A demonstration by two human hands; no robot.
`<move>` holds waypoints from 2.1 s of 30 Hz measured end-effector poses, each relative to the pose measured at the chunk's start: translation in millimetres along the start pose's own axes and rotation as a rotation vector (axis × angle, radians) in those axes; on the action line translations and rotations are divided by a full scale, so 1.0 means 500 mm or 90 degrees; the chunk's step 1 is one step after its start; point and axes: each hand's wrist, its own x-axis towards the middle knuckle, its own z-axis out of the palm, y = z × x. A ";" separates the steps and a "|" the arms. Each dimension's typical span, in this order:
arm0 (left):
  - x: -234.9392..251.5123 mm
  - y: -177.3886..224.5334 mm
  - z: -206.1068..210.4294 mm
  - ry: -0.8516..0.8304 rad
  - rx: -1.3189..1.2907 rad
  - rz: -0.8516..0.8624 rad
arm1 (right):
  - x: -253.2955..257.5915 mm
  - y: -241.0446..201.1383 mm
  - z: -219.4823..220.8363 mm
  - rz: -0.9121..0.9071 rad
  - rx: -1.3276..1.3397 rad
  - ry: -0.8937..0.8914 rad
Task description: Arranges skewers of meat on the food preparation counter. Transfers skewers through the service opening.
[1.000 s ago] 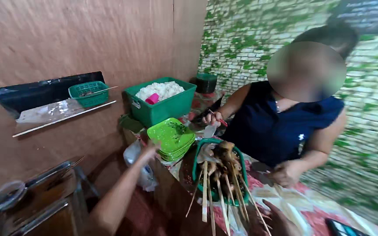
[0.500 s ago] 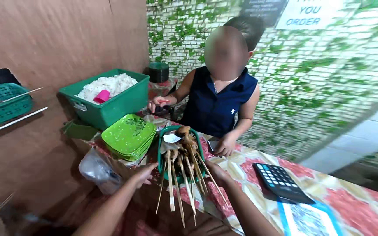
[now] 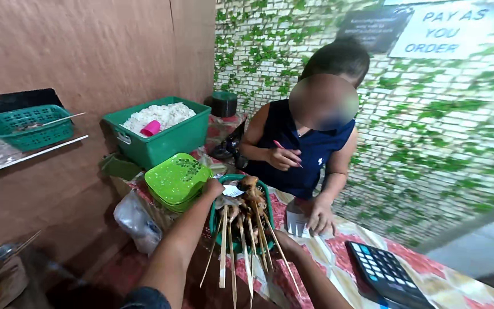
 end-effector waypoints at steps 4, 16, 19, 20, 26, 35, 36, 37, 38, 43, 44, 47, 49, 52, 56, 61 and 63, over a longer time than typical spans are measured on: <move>-0.032 0.013 -0.040 0.081 -0.159 0.055 | 0.004 -0.006 0.008 -0.013 0.025 0.012; -0.338 -0.157 0.080 0.022 -0.920 -0.160 | -0.078 0.009 0.024 -0.237 0.063 -0.002; -0.357 -0.128 0.105 0.099 -0.967 -0.125 | -0.095 0.005 0.025 -0.208 0.045 -0.018; -0.356 -0.127 0.106 0.112 -0.960 -0.124 | -0.078 0.018 0.016 -0.245 0.041 -0.035; -0.393 -0.075 0.024 0.146 -0.940 -0.061 | -0.116 -0.053 -0.014 -0.315 -0.071 0.042; -0.501 -0.068 -0.231 0.243 -0.980 0.080 | -0.150 -0.294 0.043 -0.359 -0.074 -0.129; -0.518 -0.082 -0.255 0.270 -0.989 0.091 | -0.167 -0.318 0.082 -0.354 -0.067 -0.121; -0.535 -0.099 -0.279 0.299 -0.995 0.100 | -0.188 -0.343 0.124 -0.342 -0.072 -0.130; -0.551 -0.119 -0.302 0.334 -0.997 0.107 | -0.208 -0.368 0.164 -0.327 -0.090 -0.169; -0.639 -0.242 -0.421 0.444 -1.002 0.105 | -0.296 -0.439 0.413 -0.309 -0.084 -0.231; -0.652 -0.273 -0.445 0.465 -0.999 0.105 | -0.299 -0.449 0.460 -0.312 -0.082 -0.260; -0.685 -0.372 -0.523 0.538 -0.967 0.131 | -0.291 -0.489 0.610 -0.317 -0.096 -0.358; -0.700 -0.449 -0.574 0.589 -0.925 0.176 | -0.285 -0.517 0.717 -0.327 -0.112 -0.407; -0.710 -0.578 -0.658 0.617 -0.898 0.230 | -0.277 -0.563 0.883 -0.346 -0.159 -0.440; -0.707 -0.709 -0.765 0.707 -0.838 0.175 | -0.259 -0.626 1.092 -0.317 -0.197 -0.474; -0.649 -0.815 -0.886 0.808 -0.860 0.049 | -0.191 -0.697 1.293 -0.307 -0.200 -0.529; -0.616 -0.856 -0.925 0.835 -0.881 0.029 | -0.166 -0.725 1.351 -0.311 -0.200 -0.530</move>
